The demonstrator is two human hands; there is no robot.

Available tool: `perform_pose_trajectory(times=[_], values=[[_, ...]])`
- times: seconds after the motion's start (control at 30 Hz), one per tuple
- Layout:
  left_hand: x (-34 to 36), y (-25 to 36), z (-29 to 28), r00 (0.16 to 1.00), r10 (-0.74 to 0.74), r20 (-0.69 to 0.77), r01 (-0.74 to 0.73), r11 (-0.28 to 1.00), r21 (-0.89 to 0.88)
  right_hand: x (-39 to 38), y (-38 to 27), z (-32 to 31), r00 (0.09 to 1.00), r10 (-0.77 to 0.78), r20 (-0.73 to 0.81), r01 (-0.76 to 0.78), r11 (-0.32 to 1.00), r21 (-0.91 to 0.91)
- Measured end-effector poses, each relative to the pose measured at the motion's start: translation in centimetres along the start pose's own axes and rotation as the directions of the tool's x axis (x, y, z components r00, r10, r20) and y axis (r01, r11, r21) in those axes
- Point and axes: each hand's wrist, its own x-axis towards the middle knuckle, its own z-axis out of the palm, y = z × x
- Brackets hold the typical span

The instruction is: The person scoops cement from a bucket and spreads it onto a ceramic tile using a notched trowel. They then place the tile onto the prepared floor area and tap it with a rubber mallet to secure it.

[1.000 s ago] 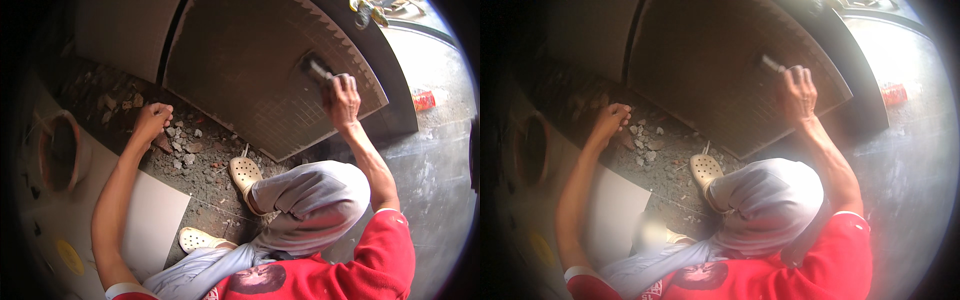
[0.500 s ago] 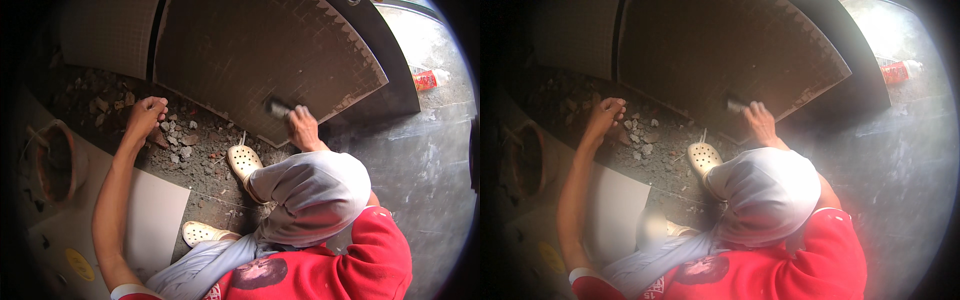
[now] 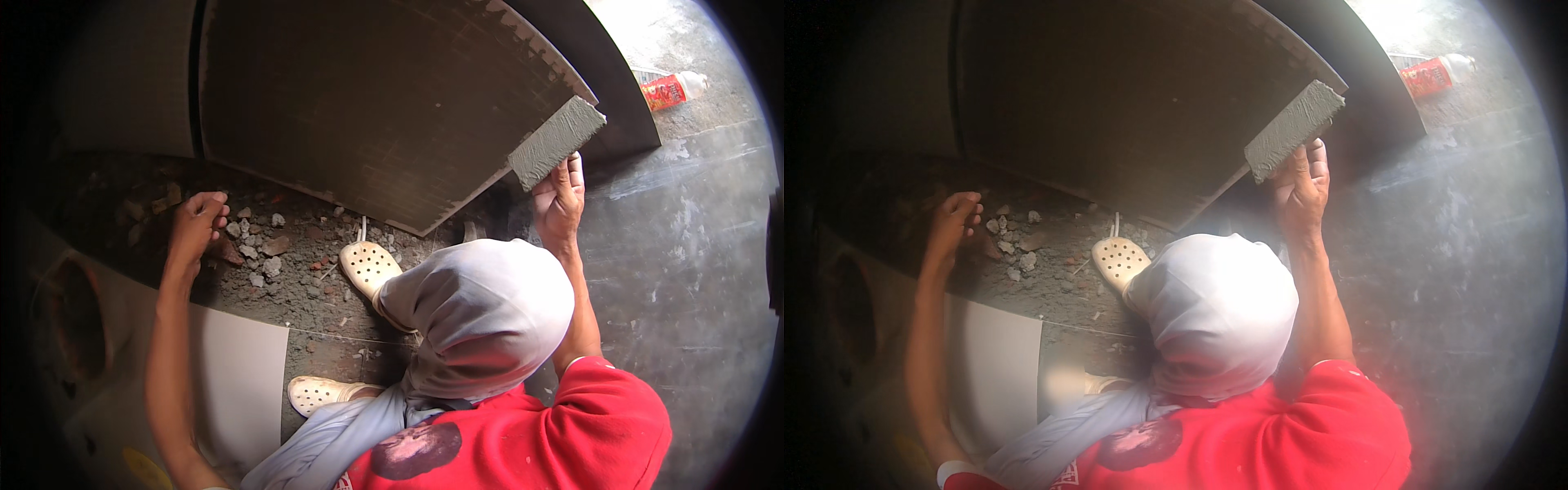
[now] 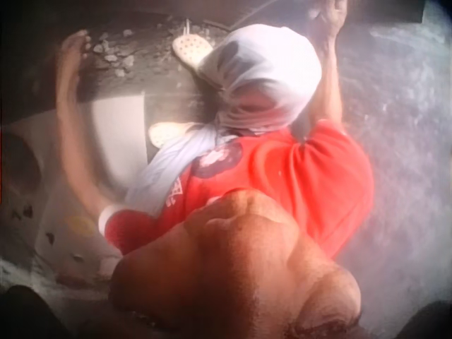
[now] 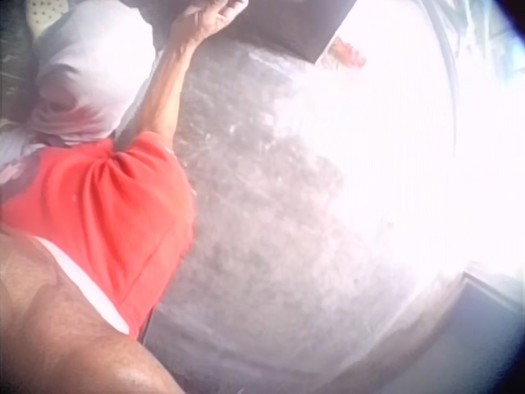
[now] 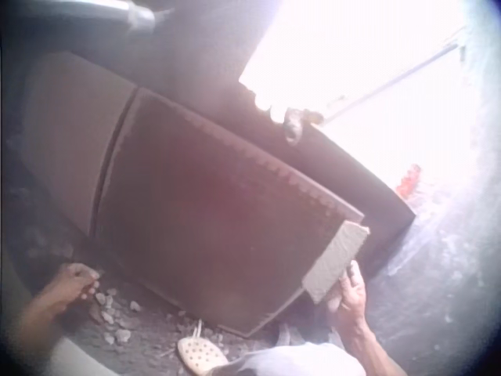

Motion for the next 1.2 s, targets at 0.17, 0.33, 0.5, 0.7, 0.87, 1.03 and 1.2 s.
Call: perform_pose_trajectory(times=[0.17, 0.33, 0.5, 0.7, 0.87, 1.03, 1.2], values=[[0.1, -0.3, -0.2, 0.999, -0.016, 0.03, 0.016, 1.0, 0.022, -0.3, 0.2, -1.2, 0.998, 0.048, 0.035, -0.054, 0.981, 0.187], [0.0, -0.6, -0.5, 1.0, -0.021, 0.004, 0.021, 0.999, 0.029, 0.8, -1.4, -4.6, 0.956, -0.293, 0.021, 0.24, 0.739, -0.629], [0.1, -0.6, -0.5, 1.0, -0.027, -0.005, 0.027, 0.998, 0.06, 2.1, -1.1, -6.0, 0.869, -0.479, 0.125, 0.326, 0.362, -0.873], [0.3, -0.9, -0.4, 1.0, -0.022, -0.006, 0.022, 0.997, 0.077, 3.4, 0.6, -5.8, 0.771, -0.553, 0.316, 0.371, -0.012, -0.928], [0.6, -1.2, -0.8, 1.0, -0.03, 0.001, 0.03, 0.997, 0.077, 3.7, 1.0, -7.1, 0.764, -0.519, 0.384, 0.397, -0.092, -0.913], [0.9, -1.3, -1.0, 0.999, -0.033, -0.003, 0.033, 0.997, 0.074, 3.5, 2.3, -9.7, 0.805, -0.437, 0.401, 0.381, -0.137, -0.914], [1.0, -1.4, -0.6, 0.999, -0.037, -0.002, 0.037, 0.993, 0.112, 3.2, 4.5, -12.5, 0.864, -0.421, 0.277, 0.254, -0.111, -0.961]])
